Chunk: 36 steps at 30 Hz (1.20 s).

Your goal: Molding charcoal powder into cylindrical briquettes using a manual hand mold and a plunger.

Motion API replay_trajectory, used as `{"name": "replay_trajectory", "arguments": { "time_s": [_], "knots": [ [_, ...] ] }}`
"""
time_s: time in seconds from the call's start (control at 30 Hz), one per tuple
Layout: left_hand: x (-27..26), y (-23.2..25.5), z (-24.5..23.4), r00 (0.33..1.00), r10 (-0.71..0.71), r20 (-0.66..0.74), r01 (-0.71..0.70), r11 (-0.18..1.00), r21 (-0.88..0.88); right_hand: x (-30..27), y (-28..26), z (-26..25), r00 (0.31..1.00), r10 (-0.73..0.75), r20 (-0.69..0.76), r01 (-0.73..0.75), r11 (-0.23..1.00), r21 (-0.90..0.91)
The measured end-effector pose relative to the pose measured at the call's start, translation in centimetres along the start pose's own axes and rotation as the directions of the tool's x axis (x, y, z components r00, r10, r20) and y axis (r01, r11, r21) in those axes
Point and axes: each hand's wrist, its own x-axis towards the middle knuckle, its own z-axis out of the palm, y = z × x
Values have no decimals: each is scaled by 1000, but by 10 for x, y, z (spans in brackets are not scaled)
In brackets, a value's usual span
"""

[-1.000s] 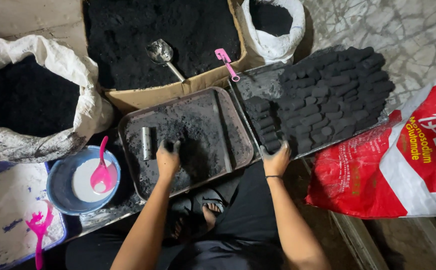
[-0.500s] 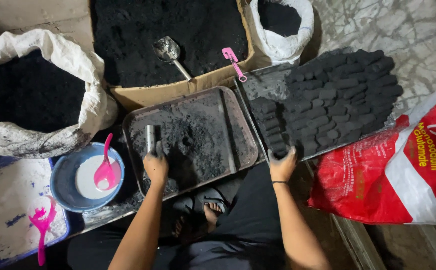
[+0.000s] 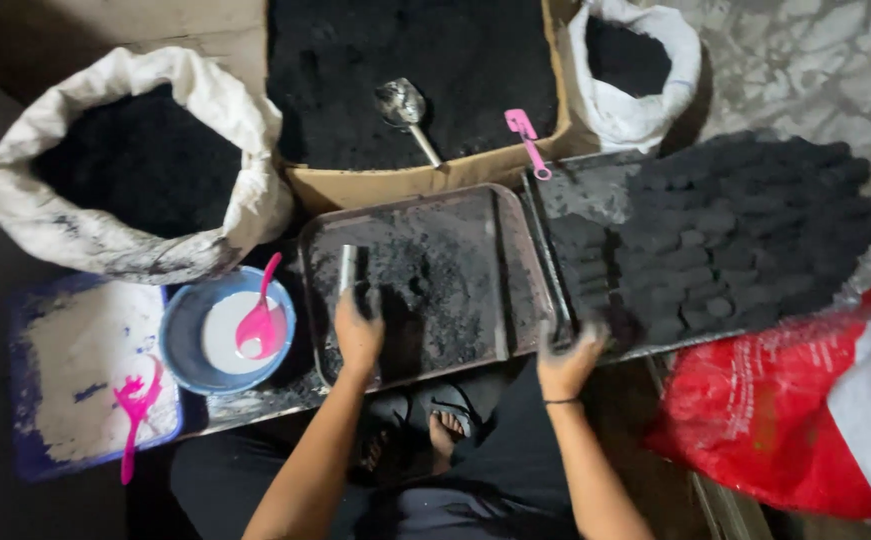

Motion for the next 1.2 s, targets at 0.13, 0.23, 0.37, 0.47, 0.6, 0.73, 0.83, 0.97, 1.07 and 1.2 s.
{"name": "replay_trajectory", "arguments": {
  "time_s": [0.13, 0.23, 0.37, 0.47, 0.6, 0.73, 0.83, 0.97, 1.07, 1.2],
  "knots": [
    [-4, -19, 12, 992, 78, 103, -96, 979, 178, -10, -68, 44, 957, -173, 232, 147, 981, 125],
    [0, -4, 1, 975, -28, 220, -19, 977, 212, -14, -99, 78, 826, -258, 501, 199, 965, 170],
    [7, -8, -13, 943, -260, 205, 154, 893, 422, -1, -132, 103, 650, -184, 737, 164, 981, 100],
    [10, -23, -17, 923, -297, 246, 159, 873, 460, 11, -147, 110, 517, -235, 823, 288, 953, 91],
    [11, -15, -34, 920, -174, 352, 11, 907, 421, 11, -128, 140, 391, -282, 876, 433, 897, 95],
    [-11, -16, -25, 878, -4, 479, -174, 929, 328, 9, -121, 149, 365, -297, 882, 475, 875, 98],
    [-20, 0, -26, 758, 24, 652, -260, 928, 268, 2, -109, 159, 371, -268, 889, 446, 891, 83],
    [-21, 16, -30, 721, -54, 691, -246, 912, 328, -9, -95, 168, 434, -317, 843, 404, 905, 132],
    [-18, 13, -22, 712, -77, 698, -222, 919, 327, -13, -89, 168, 465, -349, 814, 413, 898, 149],
    [-10, 5, -9, 674, -118, 729, -191, 926, 327, -20, -84, 166, 525, -371, 766, 384, 907, 176]
  ]
}}
